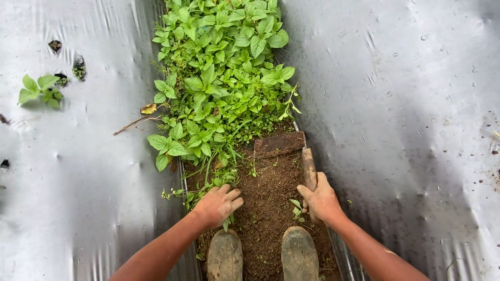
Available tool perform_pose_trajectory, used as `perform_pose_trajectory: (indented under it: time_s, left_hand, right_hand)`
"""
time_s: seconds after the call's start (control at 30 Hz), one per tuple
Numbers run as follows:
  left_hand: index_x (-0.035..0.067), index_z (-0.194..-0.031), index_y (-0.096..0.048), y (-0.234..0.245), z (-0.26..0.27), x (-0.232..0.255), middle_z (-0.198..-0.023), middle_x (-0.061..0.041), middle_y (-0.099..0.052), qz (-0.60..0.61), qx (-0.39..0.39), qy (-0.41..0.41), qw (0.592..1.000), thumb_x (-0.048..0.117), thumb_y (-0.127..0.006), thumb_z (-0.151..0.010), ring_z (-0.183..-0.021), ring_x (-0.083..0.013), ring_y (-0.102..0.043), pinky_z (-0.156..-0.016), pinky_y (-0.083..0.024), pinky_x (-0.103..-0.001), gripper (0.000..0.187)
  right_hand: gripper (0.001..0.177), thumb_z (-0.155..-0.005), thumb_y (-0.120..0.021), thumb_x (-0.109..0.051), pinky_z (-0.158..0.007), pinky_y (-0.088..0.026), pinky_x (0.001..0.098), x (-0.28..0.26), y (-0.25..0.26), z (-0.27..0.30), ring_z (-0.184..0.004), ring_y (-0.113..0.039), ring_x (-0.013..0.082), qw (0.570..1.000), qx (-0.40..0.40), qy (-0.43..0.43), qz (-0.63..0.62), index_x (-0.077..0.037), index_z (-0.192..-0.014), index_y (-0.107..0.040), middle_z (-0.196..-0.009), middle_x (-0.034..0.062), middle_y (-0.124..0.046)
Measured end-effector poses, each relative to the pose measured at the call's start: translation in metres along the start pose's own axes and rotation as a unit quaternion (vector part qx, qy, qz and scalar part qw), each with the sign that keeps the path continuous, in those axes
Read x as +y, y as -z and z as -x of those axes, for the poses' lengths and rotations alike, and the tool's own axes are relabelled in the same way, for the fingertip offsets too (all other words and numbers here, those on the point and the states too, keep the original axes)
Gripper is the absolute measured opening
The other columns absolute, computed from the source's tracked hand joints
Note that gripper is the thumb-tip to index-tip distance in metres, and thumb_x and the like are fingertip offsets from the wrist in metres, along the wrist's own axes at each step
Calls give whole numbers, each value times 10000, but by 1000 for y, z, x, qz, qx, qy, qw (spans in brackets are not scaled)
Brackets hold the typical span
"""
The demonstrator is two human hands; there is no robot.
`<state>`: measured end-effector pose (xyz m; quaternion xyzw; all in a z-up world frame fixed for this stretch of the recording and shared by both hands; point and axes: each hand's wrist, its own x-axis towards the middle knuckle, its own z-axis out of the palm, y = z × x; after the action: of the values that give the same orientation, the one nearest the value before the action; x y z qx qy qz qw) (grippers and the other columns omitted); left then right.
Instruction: Weeding a garden bed by hand and using a small hoe to clear the path between plastic-covered rows.
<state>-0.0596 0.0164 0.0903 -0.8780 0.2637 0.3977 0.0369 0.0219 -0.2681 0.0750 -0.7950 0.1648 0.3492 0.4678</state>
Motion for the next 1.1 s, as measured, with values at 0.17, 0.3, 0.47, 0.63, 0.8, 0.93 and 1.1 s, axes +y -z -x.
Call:
perform_pose_trajectory:
  time_s: [0.17,0.3,0.47,0.63,0.8,0.93,1.1]
  left_hand:
    - [454,-1631,-63,44,-24,56,-1755,9,2,62,-27,-113,991,-159,-387,-973,-1155,-261,-446,-829,-523,-330,955]
    - [478,-1623,4,57,-67,85,-1758,-30,149,-36,-51,-149,987,-20,-457,-1034,-1104,-256,-464,-769,-501,-349,899]
    - [557,-1577,70,56,-98,82,-1738,27,267,-178,-81,-243,950,172,-476,-1076,-1166,-236,-472,-787,-538,-319,835]
    - [466,-1571,-109,50,-111,90,-1723,9,48,-180,-82,-263,944,35,-471,-1050,-1168,-235,-487,-712,-538,-300,767]
    - [331,-1573,-234,34,-115,89,-1751,50,-32,-192,-88,-267,940,-115,-439,-998,-1448,-260,-370,-708,-586,-266,756]
    - [162,-1335,-442,21,-131,74,-1119,-67,-555,-109,20,-241,964,159,-638,-1022,-976,-206,-524,-693,-568,-323,370]
    - [174,-1467,-428,67,-150,56,-1231,-109,-560,142,106,-38,983,172,-644,-1008,-1045,-239,-531,-873,-564,-406,507]
  right_hand:
    - [302,-999,-601,-238,-540,-533,389,-51,2,23,-574,-581,227,994,-35,-61,86,-102,-1216,-442,-709,130,-603]
    - [303,-980,-614,-280,-521,-505,385,-42,11,19,-540,-592,220,991,-26,-43,121,-115,-1166,-441,-681,116,-612]
    - [287,-957,-608,-285,-585,-531,404,-34,21,17,-591,-597,209,992,-29,-59,108,-133,-1158,-472,-687,102,-604]
    - [285,-997,-617,-263,-546,-528,380,-43,17,15,-594,-589,196,991,-42,-71,104,-134,-1201,-466,-699,96,-607]
    - [342,-995,-614,-275,-596,-553,381,-41,20,11,-625,-606,203,991,-54,-67,102,-125,-1257,-456,-745,114,-602]
    - [298,-978,-628,-302,-593,-535,384,-41,32,11,-569,-599,194,995,-18,-17,102,-123,-1166,-481,-751,88,-627]
    - [330,-955,-616,-328,-626,-521,403,-48,46,12,-590,-588,215,996,46,-2,74,-128,-1183,-487,-701,103,-638]
